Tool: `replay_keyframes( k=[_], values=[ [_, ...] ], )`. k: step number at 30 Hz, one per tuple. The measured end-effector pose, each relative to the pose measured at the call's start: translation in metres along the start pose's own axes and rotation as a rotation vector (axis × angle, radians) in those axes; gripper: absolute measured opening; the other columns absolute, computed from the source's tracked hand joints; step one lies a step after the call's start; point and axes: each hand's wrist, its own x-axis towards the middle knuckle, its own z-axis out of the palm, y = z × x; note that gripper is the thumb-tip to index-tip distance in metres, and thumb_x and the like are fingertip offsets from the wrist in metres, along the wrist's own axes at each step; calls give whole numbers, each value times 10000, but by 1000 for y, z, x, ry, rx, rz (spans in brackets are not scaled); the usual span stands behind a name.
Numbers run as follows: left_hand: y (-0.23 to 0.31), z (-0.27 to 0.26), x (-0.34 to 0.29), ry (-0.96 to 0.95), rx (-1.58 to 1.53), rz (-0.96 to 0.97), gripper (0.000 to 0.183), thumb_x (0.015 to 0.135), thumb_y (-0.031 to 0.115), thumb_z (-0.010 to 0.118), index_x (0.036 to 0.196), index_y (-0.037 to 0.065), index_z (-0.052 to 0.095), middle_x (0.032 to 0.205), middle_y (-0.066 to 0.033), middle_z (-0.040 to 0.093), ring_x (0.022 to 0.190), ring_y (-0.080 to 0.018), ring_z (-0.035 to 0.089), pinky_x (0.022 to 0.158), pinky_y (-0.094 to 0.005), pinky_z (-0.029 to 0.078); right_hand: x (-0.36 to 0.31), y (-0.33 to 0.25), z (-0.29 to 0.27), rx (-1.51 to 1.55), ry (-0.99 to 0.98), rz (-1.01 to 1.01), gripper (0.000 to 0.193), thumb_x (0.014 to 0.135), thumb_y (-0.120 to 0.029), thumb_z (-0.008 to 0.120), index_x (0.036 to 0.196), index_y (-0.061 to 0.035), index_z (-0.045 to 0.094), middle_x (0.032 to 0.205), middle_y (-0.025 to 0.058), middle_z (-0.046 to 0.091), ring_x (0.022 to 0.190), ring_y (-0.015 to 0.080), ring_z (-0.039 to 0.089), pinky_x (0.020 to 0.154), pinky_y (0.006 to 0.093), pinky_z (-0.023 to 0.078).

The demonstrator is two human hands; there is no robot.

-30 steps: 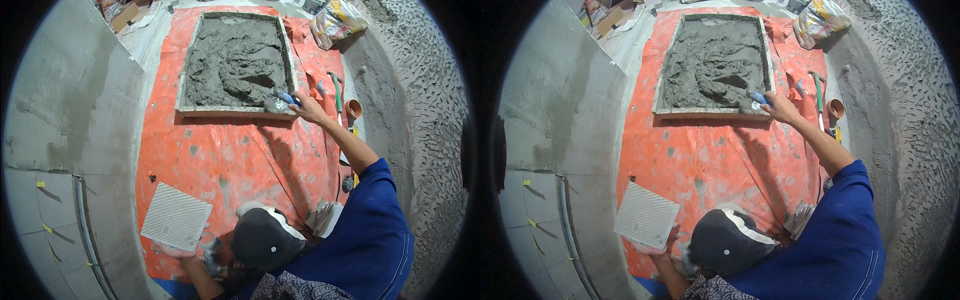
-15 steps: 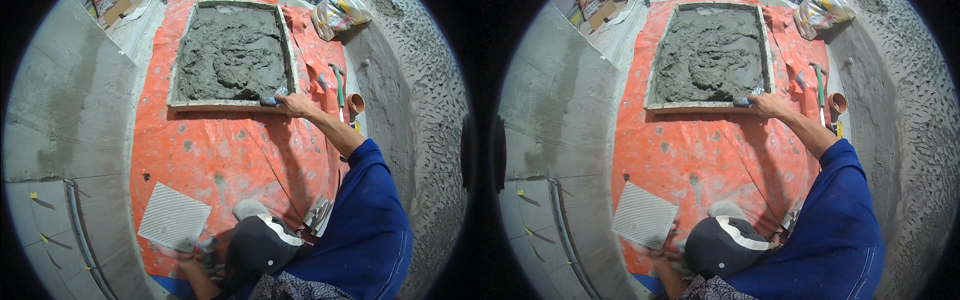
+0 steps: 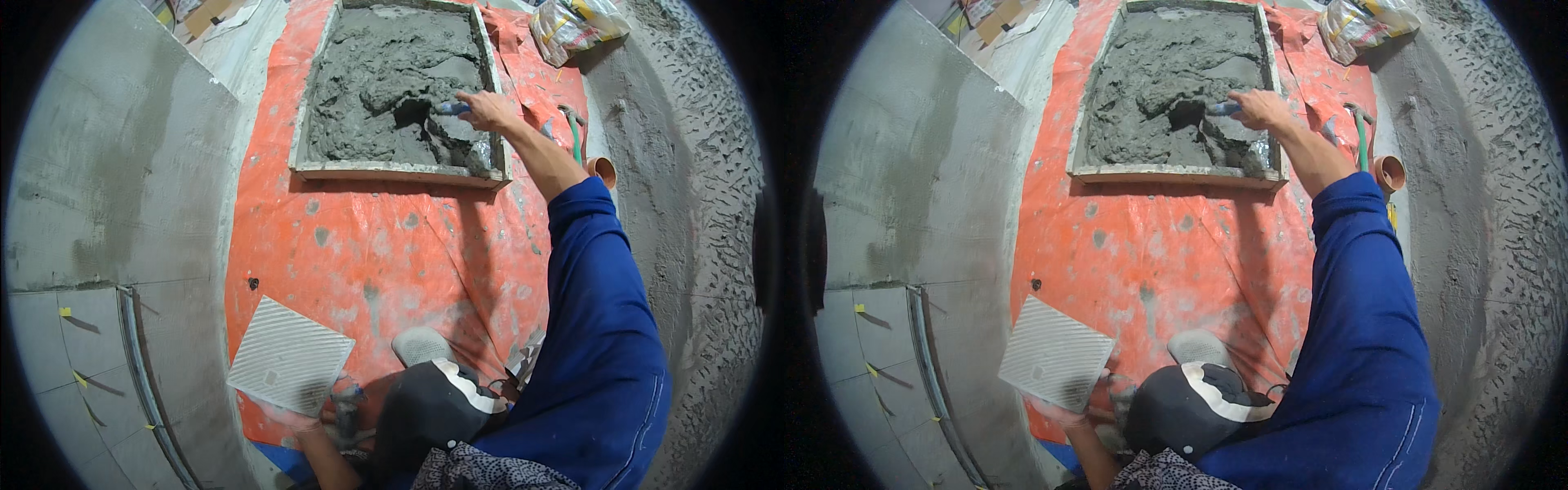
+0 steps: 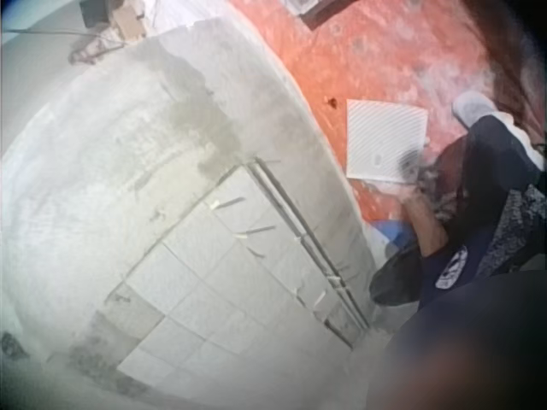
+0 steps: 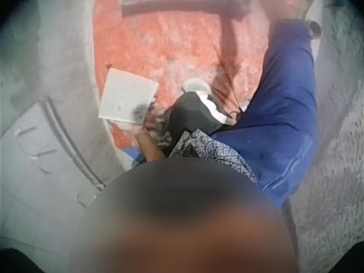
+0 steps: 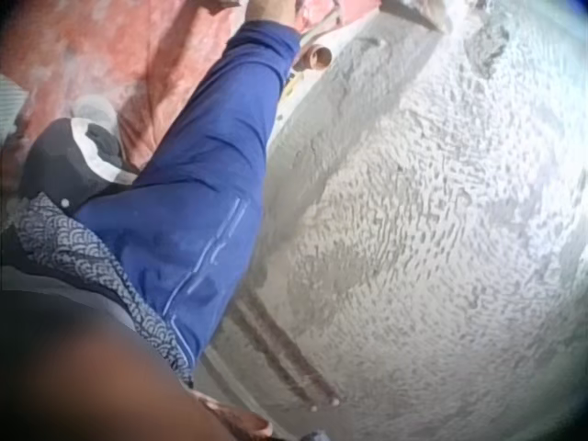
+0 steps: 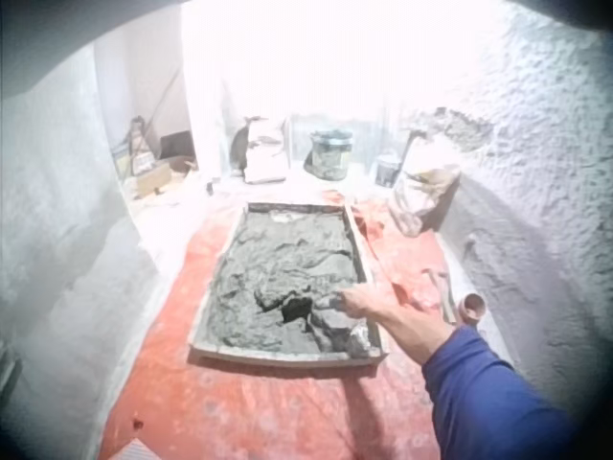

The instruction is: The person applies cement to a tile using a trowel, places it on a curved wall, and secures it with yellow tape. They then use a spirit level to check the alignment of the installed tiles.

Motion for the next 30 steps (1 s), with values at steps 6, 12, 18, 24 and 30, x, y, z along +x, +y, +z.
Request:
replay_keyframes(
  k=[6,12,18,24,30],
  values=[
    [3,-7,0,26,-45,17,840,899,686,397,1495,113,249,1415,-278,376,1112,-558,480,740,-781,443,-53,-13,-71,-86,-104,-28,272,820,-140,555,1081,-129,630,863,159,685,821,362,678,689,497,522],
    [-4,-8,9,18,-68,-13,842,897,690,396,1498,119,247,1428,-271,363,1135,-556,461,752,-791,424,-115,9,-86,138,120,47,344,881,-278,617,1215,-195,616,810,146,684,793,328,677,693,465,509],
    [-9,-4,14,-20,-87,-38,844,896,694,395,1500,124,246,1441,-264,350,1158,-555,442,764,-802,406,-126,4,-55,447,58,151,357,882,-255,624,1196,-86,614,855,222,670,822,392,664,720,466,493],
    [-8,-4,13,-40,-106,-42,846,895,698,394,1503,129,244,1454,-258,338,1181,-553,423,776,-812,387,-124,8,-76,344,-40,252,324,900,-233,558,1178,-79,617,864,217,680,830,388,672,728,501,497],
    [-3,-10,5,-31,-124,-28,848,894,702,393,1506,135,243,1466,-251,325,1204,-551,404,787,-823,368,-107,-7,-60,151,-132,220,268,902,-210,492,1022,-44,664,908,237,686,866,404,672,761,510,513]
  ],
)
